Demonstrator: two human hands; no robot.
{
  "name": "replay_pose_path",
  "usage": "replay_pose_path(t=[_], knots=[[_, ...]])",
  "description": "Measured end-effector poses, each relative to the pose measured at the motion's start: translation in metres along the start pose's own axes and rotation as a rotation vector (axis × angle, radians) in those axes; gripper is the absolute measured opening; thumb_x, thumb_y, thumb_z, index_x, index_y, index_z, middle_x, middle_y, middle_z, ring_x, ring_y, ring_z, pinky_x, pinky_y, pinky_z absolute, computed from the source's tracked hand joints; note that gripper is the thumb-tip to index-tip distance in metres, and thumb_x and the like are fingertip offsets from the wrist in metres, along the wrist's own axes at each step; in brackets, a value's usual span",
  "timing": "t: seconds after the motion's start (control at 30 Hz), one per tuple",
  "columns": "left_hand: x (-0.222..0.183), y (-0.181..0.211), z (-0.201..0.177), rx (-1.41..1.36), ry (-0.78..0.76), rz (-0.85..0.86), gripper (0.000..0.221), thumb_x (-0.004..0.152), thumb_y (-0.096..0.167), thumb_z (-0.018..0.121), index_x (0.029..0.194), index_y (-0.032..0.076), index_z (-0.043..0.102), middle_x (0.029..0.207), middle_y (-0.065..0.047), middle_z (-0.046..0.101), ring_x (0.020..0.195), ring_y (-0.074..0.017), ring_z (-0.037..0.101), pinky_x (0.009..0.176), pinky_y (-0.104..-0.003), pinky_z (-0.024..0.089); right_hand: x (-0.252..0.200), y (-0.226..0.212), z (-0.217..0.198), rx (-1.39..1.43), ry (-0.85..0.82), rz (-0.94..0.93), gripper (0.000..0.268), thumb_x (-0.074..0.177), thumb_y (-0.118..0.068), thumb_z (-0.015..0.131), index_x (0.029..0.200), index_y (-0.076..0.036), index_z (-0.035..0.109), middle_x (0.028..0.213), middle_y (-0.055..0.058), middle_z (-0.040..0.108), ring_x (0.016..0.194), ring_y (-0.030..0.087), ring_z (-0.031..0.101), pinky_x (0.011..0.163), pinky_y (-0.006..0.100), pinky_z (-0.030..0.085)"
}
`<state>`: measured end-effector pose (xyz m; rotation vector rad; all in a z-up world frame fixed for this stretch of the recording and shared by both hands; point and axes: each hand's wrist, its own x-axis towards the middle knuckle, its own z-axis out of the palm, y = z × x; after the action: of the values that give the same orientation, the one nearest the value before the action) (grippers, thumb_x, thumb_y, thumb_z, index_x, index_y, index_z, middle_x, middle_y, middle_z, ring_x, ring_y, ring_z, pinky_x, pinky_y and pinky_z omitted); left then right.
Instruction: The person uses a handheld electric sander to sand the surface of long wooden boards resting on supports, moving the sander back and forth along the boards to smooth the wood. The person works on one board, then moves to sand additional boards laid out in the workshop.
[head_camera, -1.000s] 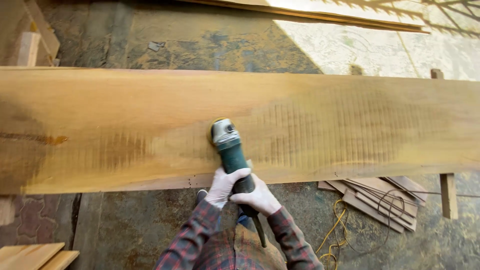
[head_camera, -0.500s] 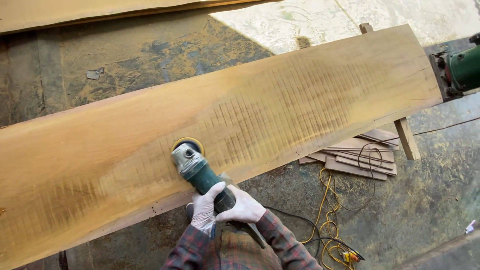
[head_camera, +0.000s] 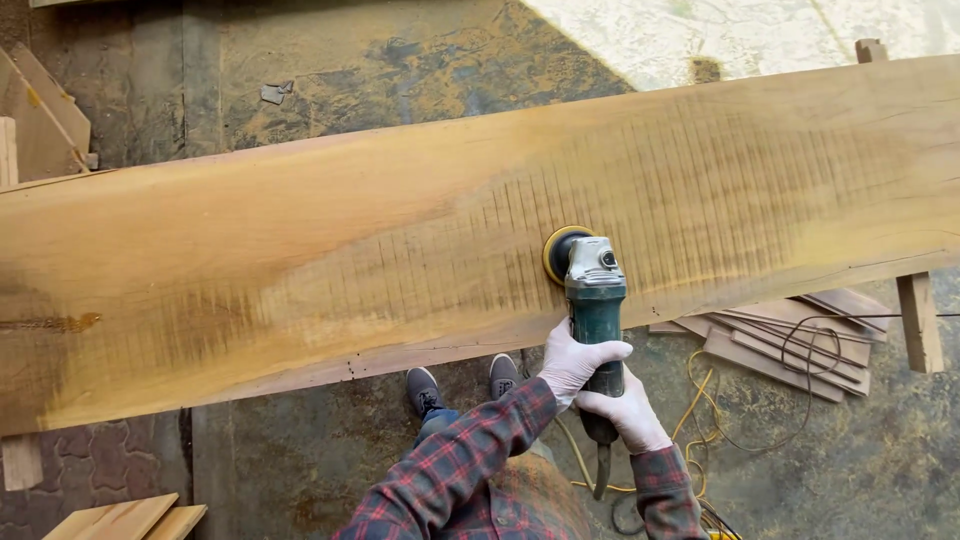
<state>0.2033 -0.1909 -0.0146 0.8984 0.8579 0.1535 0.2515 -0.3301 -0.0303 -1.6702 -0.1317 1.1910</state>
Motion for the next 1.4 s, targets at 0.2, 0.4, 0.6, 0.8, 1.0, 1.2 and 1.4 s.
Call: replay_pose_path(t=[0.2, 0.4, 0.6, 0.8, 1.0, 1.2, 1.4], knots=[[-0.042, 0.005, -0.06, -0.044, 0.13, -0.024, 0.047, 0.067, 0.017, 0.088, 0.108, 0.005, 0.068, 0.094, -0.005, 0.074, 0.083, -0.0152, 0.072, 0.078, -0.032, 0.061, -0.009, -0.01, 0.054, -0.164, -0.143, 0.019, 0.071, 0.06, -0.019, 0.089, 0.123, -0.003, 0.06, 0.101, 0.006, 0.071, 0.089, 0.015, 0.068, 0.08, 0.031, 0.057], [-0.058, -0.012, -0.1, -0.137, 0.216, -0.003, 0.044, 0.071, 0.016, 0.088, 0.107, 0.002, 0.068, 0.095, -0.007, 0.074, 0.084, -0.0172, 0.072, 0.078, -0.034, 0.06, -0.021, -0.04, 0.091, -0.262, -0.287, 0.036, 0.078, 0.059, -0.026, 0.09, 0.127, -0.006, 0.056, 0.102, 0.006, 0.07, 0.09, 0.015, 0.068, 0.079, 0.032, 0.058], [-0.045, 0.003, -0.038, -0.058, 0.005, -0.036, 0.052, 0.066, 0.018, 0.088, 0.11, 0.008, 0.062, 0.098, -0.005, 0.073, 0.084, -0.0157, 0.073, 0.08, -0.034, 0.064, -0.021, 0.001, 0.035, -0.184, -0.097, 0.067, 0.071, 0.059, -0.02, 0.088, 0.122, -0.003, 0.06, 0.1, 0.007, 0.072, 0.087, 0.017, 0.07, 0.079, 0.033, 0.058], [-0.009, -0.017, 0.03, 0.254, -0.042, -0.076, 0.066, 0.059, 0.032, 0.092, 0.114, 0.005, 0.067, 0.103, -0.008, 0.075, 0.09, -0.0166, 0.072, 0.084, -0.034, 0.059, -0.025, 0.033, -0.03, 0.097, 0.096, 0.044, 0.05, 0.068, -0.012, 0.079, 0.113, 0.004, 0.065, 0.093, 0.01, 0.071, 0.081, 0.02, 0.068, 0.072, 0.036, 0.055], [-0.029, -0.005, 0.005, 0.25, -0.012, -0.071, 0.067, 0.059, 0.033, 0.09, 0.116, 0.006, 0.069, 0.104, -0.008, 0.076, 0.091, -0.0161, 0.072, 0.085, -0.033, 0.058, -0.029, 0.033, -0.01, 0.075, 0.056, 0.044, 0.044, 0.07, -0.012, 0.078, 0.11, 0.005, 0.066, 0.09, 0.011, 0.072, 0.077, 0.021, 0.069, 0.07, 0.035, 0.056], [-0.058, -0.004, -0.065, -0.038, 0.092, 0.028, 0.053, 0.066, 0.022, 0.089, 0.111, 0.006, 0.067, 0.099, -0.005, 0.074, 0.087, -0.0136, 0.07, 0.081, -0.032, 0.059, -0.018, 0.024, 0.052, -0.152, -0.103, 0.087, 0.046, 0.067, -0.014, 0.083, 0.106, 0.006, 0.068, 0.086, 0.014, 0.072, 0.074, 0.022, 0.068, 0.067, 0.037, 0.056], [-0.093, 0.005, -0.15, -0.261, 0.201, 0.121, 0.042, 0.072, 0.016, 0.087, 0.107, 0.005, 0.067, 0.093, -0.004, 0.072, 0.083, -0.0145, 0.07, 0.076, -0.032, 0.059, -0.022, -0.022, 0.149, -0.398, -0.282, 0.044, 0.064, 0.061, -0.021, 0.087, 0.117, -0.002, 0.063, 0.098, 0.007, 0.074, 0.086, 0.016, 0.07, 0.077, 0.032, 0.058]])
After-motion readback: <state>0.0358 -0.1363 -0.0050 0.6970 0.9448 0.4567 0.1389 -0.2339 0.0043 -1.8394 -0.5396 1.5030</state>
